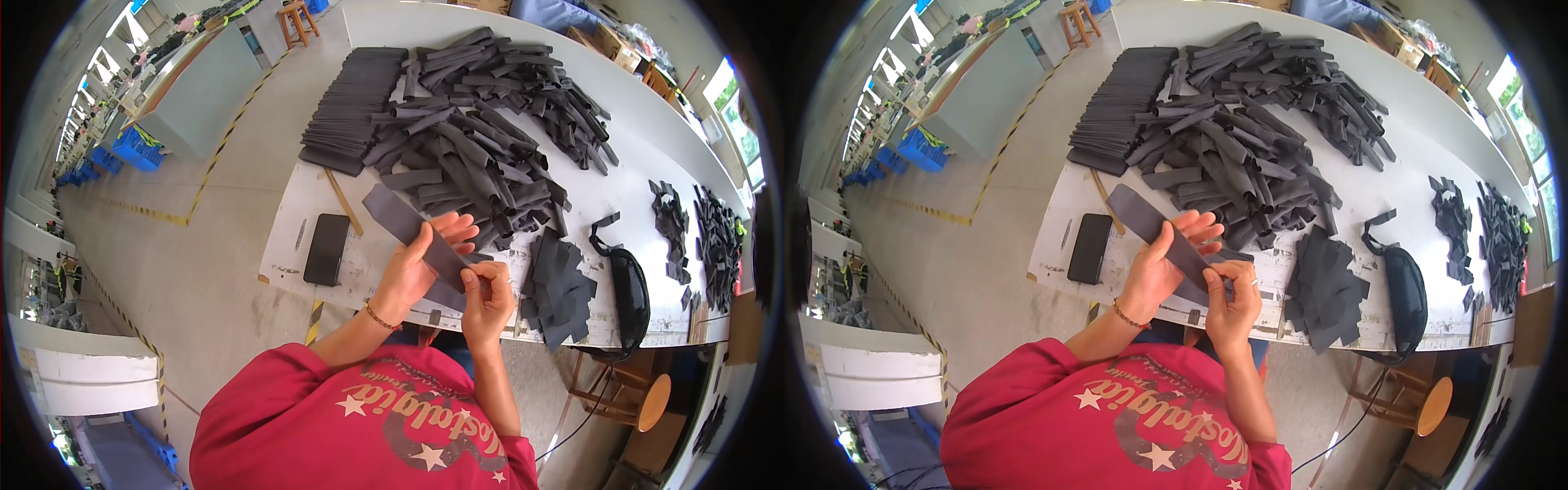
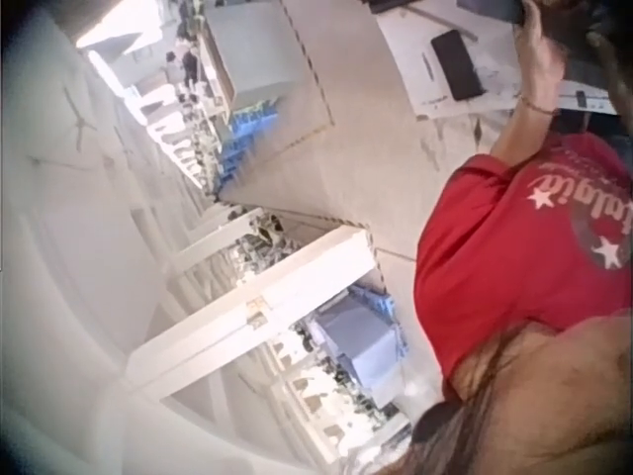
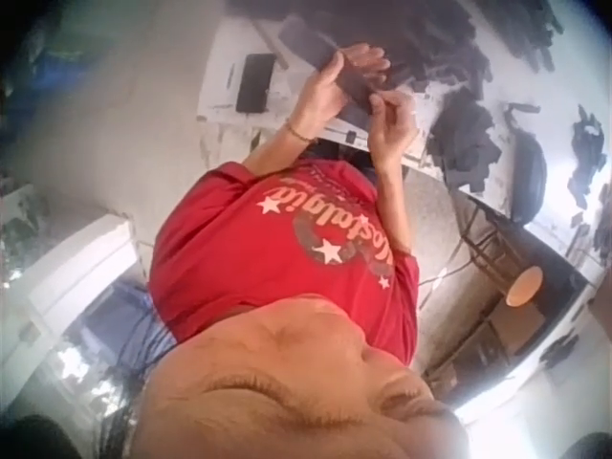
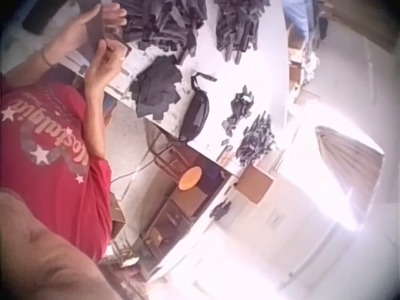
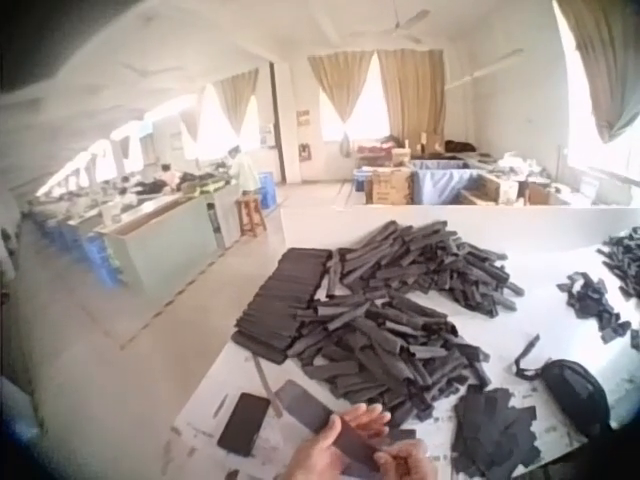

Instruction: The recorder is inspecting and sorting thin grey and black foam or plastic strips at a workbench in a manufacturing environment.

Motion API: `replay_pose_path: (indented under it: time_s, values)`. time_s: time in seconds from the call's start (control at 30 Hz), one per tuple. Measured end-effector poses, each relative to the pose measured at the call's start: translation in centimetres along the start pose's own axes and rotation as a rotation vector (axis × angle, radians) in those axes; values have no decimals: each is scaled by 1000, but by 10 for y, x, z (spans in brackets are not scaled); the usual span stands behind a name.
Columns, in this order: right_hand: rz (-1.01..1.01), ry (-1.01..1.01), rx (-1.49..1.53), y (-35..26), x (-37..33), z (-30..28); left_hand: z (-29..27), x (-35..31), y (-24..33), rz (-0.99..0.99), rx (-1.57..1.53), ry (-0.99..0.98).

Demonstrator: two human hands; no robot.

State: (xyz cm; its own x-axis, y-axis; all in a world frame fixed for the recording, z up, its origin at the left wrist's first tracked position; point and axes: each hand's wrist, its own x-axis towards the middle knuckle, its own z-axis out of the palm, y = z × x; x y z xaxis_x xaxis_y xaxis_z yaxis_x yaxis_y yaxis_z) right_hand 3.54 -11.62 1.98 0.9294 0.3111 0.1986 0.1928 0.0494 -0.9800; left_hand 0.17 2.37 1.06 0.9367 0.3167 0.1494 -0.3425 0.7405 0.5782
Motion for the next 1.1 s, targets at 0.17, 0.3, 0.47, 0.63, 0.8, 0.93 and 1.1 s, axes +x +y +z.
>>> replay_pose_path:
  time_s: [0.17,0.3,0.47,0.63,0.8,0.93,1.1]
  values:
    - [-286,78,-232,8,3,-17,-25,6,22,17,118,426]
    - [14,51,-159,23,8,-31,-46,1,22,25,232,409]
    - [204,14,-75,55,14,-40,-70,-7,14,73,835,460]
    - [202,76,-386,77,10,-29,-87,-4,8,209,1548,378]
    - [108,59,-584,82,4,-40,-93,21,16,340,1494,411]
    - [12,226,-691,87,4,-82,-81,61,12,180,1107,394]
    - [-87,306,-818,90,4,-139,-56,122,-14,-38,772,469]
